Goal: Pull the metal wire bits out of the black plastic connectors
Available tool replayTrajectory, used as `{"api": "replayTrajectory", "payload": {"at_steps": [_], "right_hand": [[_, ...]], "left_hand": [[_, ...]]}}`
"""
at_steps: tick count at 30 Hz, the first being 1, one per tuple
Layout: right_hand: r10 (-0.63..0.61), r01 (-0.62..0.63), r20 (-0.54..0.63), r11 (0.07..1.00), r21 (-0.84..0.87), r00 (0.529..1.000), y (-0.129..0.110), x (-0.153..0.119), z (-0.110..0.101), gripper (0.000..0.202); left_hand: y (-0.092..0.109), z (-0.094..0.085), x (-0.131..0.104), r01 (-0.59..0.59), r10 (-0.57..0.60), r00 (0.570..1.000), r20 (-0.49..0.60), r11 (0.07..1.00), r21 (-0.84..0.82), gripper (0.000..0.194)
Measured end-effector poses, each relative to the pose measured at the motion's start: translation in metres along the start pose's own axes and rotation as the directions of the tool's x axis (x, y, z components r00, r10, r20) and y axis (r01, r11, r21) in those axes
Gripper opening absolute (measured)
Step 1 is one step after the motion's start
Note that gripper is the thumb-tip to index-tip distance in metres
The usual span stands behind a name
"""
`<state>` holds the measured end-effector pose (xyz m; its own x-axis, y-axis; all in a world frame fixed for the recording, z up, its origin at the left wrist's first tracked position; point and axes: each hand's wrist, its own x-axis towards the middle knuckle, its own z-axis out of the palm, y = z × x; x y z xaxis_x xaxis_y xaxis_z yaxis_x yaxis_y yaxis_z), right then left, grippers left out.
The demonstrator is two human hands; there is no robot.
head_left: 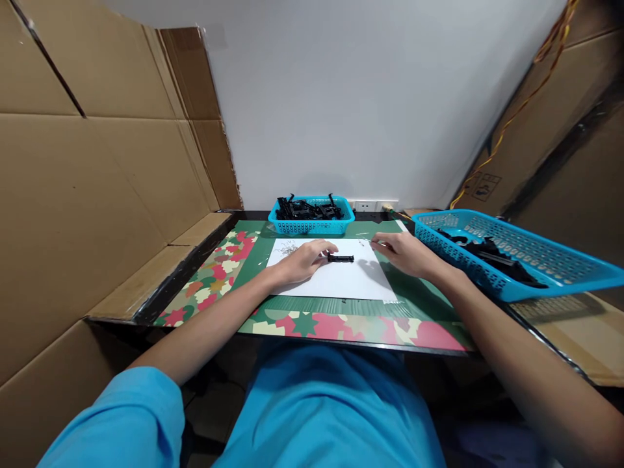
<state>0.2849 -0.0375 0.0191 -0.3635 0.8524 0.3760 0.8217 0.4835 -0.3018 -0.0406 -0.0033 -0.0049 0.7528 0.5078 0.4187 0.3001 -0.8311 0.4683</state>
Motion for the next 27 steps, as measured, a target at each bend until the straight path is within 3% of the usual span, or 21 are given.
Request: {"api": "replayTrajectory", "payload": {"at_steps": [3,12,22,27], "right_hand": [[-0.005,0.009,0.055,0.997,-0.079,0.998,0.001,0.0,0.003,0.039],[-0.045,0.047,0.018,0.993,-0.108,0.999,-0.007,-0.003,-0.003,0.046],[-0.053,0.063,0.104,0.994,-0.092,0.993,-0.023,0.003,0.034,0.036],[-0.063,0.074,0.113,0.992,-0.101,0.992,-0.023,0.004,0.039,0.028]], "left_hand": [[0.001,-0.001,0.0,-0.007,0.007,1.0,0.007,1.0,-0.021,0.034],[0.0,-0.003,-0.002,0.035,-0.033,0.999,-0.018,0.995,0.089,0.036],[0.002,-0.001,0.0,0.03,-0.032,0.999,0.024,0.996,0.083,0.027],[0.007,-0.003,0.002,0.022,-0.025,0.998,0.052,0.998,0.064,0.019]]}}
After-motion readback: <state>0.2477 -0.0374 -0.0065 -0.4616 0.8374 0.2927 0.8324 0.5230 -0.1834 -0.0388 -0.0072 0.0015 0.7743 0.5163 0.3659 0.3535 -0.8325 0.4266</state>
